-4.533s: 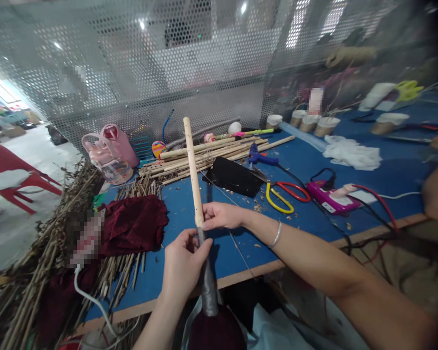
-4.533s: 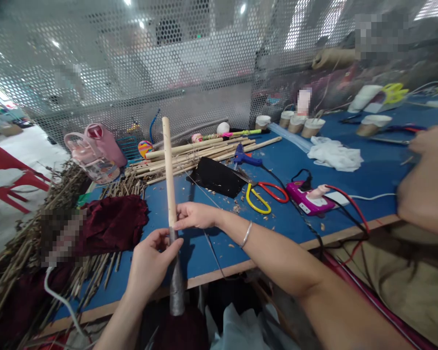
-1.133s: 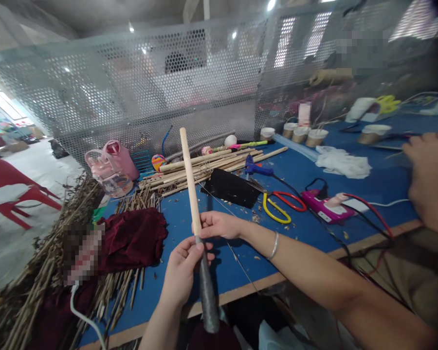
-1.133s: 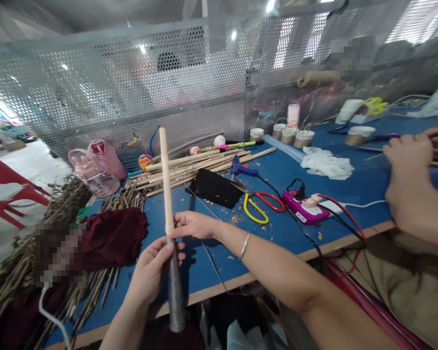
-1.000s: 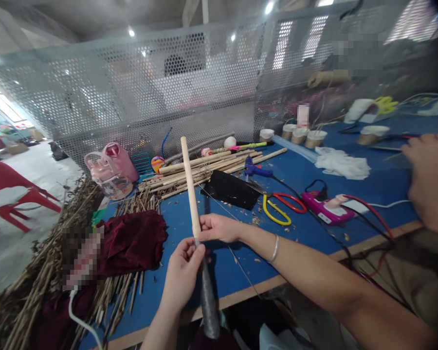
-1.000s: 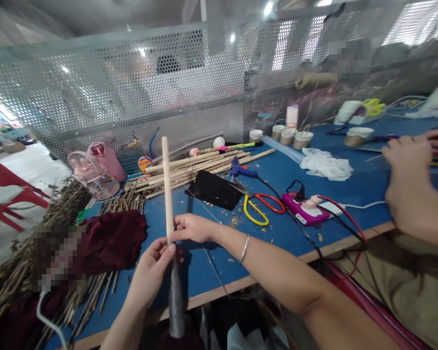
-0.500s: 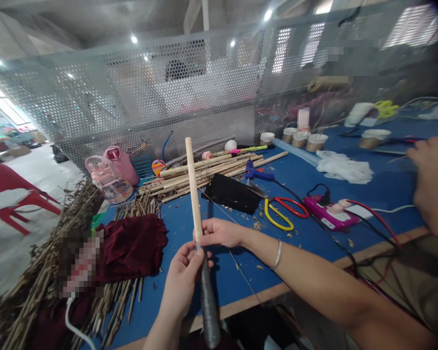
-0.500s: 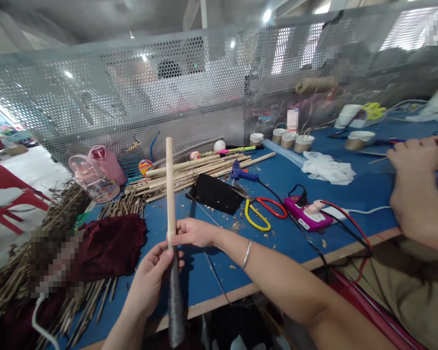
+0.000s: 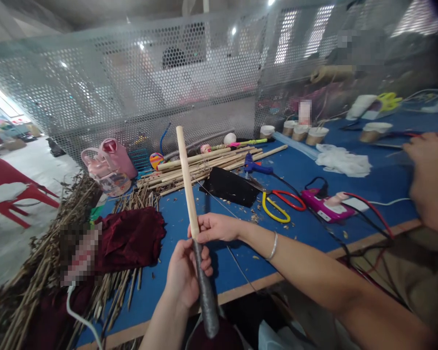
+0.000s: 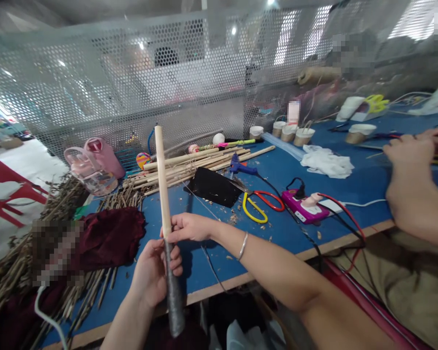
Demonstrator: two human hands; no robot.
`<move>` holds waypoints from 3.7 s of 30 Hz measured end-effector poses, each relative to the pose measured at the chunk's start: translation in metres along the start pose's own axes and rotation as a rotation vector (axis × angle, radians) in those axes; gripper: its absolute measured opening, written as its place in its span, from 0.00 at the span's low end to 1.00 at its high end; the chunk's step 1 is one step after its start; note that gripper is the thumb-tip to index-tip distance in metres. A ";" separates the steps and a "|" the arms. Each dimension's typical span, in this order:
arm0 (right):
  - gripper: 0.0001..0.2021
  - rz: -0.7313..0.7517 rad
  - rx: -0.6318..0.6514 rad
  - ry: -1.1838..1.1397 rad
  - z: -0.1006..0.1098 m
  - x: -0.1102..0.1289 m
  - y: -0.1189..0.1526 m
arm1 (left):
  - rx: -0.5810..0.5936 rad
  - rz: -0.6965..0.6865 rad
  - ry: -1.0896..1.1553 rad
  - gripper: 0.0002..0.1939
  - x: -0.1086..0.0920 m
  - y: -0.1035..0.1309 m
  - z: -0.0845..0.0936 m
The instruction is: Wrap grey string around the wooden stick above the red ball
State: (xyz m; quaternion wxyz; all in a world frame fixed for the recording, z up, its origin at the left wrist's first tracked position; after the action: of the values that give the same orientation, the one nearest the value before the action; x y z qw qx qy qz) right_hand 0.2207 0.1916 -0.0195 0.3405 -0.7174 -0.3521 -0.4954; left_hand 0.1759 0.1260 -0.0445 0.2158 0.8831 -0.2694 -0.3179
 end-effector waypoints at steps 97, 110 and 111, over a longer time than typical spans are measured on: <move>0.23 -0.072 -0.005 0.050 -0.002 -0.012 -0.002 | -0.180 -0.248 -0.148 0.19 0.001 0.002 0.004; 0.09 -0.146 0.041 0.917 -0.002 0.050 0.028 | -0.199 -0.361 -0.219 0.21 -0.024 0.024 0.012; 0.09 -0.160 0.068 0.973 -0.011 0.057 0.037 | -0.191 -0.361 -0.220 0.20 -0.025 0.024 0.013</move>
State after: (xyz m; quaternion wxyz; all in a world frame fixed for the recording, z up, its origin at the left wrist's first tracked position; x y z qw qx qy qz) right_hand 0.2620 0.1731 0.0329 0.4494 -0.3620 -0.2222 -0.7859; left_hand 0.1426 0.1203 -0.0289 0.2075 0.8524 -0.0978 -0.4699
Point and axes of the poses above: each hand's wrist, its own y-axis away from the middle knuckle, its own z-axis out of the back of the hand, x = y × z, the point moved 7 cm from there along -y, towards the middle knuckle, and after that the axes turned 8 degrees about z, right-handed, at the moved point
